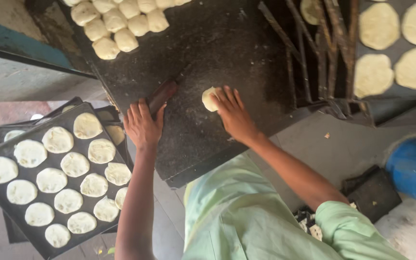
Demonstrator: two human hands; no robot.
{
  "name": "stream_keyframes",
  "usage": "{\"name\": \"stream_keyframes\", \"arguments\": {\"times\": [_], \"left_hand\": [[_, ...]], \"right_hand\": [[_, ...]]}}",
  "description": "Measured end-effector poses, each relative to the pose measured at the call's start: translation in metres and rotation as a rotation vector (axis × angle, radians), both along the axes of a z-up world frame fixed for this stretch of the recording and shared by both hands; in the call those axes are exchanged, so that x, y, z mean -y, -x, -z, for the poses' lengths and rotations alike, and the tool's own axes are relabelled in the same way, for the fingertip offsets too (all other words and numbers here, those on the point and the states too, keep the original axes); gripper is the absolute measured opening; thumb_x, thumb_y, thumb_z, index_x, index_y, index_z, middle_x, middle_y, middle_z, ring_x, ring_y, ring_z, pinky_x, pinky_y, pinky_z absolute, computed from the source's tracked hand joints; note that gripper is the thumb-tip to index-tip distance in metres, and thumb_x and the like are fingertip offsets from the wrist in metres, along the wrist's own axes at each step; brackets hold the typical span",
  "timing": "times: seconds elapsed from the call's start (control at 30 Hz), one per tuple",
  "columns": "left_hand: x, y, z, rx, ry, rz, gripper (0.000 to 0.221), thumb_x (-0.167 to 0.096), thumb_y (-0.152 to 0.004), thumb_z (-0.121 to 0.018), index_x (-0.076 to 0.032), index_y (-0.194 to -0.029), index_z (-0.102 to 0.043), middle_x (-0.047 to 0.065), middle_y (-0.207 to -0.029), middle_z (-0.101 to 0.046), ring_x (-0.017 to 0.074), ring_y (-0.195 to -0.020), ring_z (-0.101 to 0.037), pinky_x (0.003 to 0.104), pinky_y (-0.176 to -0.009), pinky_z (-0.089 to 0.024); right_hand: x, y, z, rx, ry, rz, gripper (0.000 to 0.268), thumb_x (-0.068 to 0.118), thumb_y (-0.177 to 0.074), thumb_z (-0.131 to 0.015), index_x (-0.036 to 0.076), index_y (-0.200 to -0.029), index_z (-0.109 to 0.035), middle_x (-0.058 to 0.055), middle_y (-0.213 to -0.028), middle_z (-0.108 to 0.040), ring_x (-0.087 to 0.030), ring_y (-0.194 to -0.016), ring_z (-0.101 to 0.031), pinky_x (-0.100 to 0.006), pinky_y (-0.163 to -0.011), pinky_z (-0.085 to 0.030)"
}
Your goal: The person flattens balls of dough using a rolling pin on a dark work surface and places the flattened dough onto metal baking trays.
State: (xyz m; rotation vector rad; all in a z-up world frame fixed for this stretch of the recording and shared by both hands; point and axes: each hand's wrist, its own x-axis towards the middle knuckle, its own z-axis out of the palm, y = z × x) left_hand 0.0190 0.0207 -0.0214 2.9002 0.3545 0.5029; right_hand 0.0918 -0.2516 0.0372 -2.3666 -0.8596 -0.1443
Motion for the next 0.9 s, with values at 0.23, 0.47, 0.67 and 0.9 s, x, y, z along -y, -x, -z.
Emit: {"name": "stream_keyframes", "arguments": {"times": [0.23, 0.47, 0.67, 0.9], "left_hand": [[0.003, 0.005, 0.003, -0.043, 0.026, -0.007, 0.062, -0.058, -0.098, -0.069, -0.004, -0.127, -0.059, 0.013, -0.109, -0.06, 0.0333, -0.098, -0.062, 0.047, -0.084, -0.048], [0.001, 0.01, -0.016, -0.108, 0.074, 0.058, 0.063, -0.054, -0.099, -0.067, -0.002, -0.133, -0.058, 0.015, -0.11, -0.061, 0.0342, -0.096, -0.061, 0.048, -0.079, -0.045], [0.018, 0.009, -0.022, -0.054, 0.103, 0.089, 0.062, -0.057, -0.092, -0.071, -0.004, -0.122, -0.061, 0.014, -0.107, -0.062, 0.0344, -0.093, -0.064, 0.048, -0.075, -0.047], [0.011, -0.032, -0.037, -0.196, 0.131, 0.612, 0.059, -0.067, -0.089, -0.071, -0.009, -0.095, -0.062, 0.011, -0.094, -0.064, 0.0328, -0.074, -0.068, 0.046, -0.062, -0.053]], "right_hand": [[-0.025, -0.052, 0.041, -0.308, 0.312, 0.095, 0.042, 0.0, -0.106, -0.056, 0.013, -0.146, -0.056, -0.008, -0.169, -0.048, -0.029, -0.154, -0.047, -0.037, -0.122, -0.043], [-0.022, 0.029, 0.028, -0.053, 0.233, -0.183, 0.069, 0.021, -0.093, -0.063, 0.003, -0.155, -0.04, -0.02, -0.159, -0.041, -0.042, -0.149, -0.035, -0.053, -0.123, -0.027], [-0.038, 0.064, 0.0, 0.023, 0.392, -0.117, 0.074, 0.054, -0.099, -0.053, -0.004, -0.145, -0.051, -0.023, -0.154, -0.044, -0.045, -0.144, -0.037, -0.056, -0.118, -0.033], [-0.004, -0.001, 0.027, -0.043, -0.158, 0.274, 0.019, 0.021, -0.11, -0.054, 0.01, -0.114, -0.069, -0.008, -0.102, -0.079, -0.027, -0.079, -0.077, -0.048, -0.078, -0.052]]}}
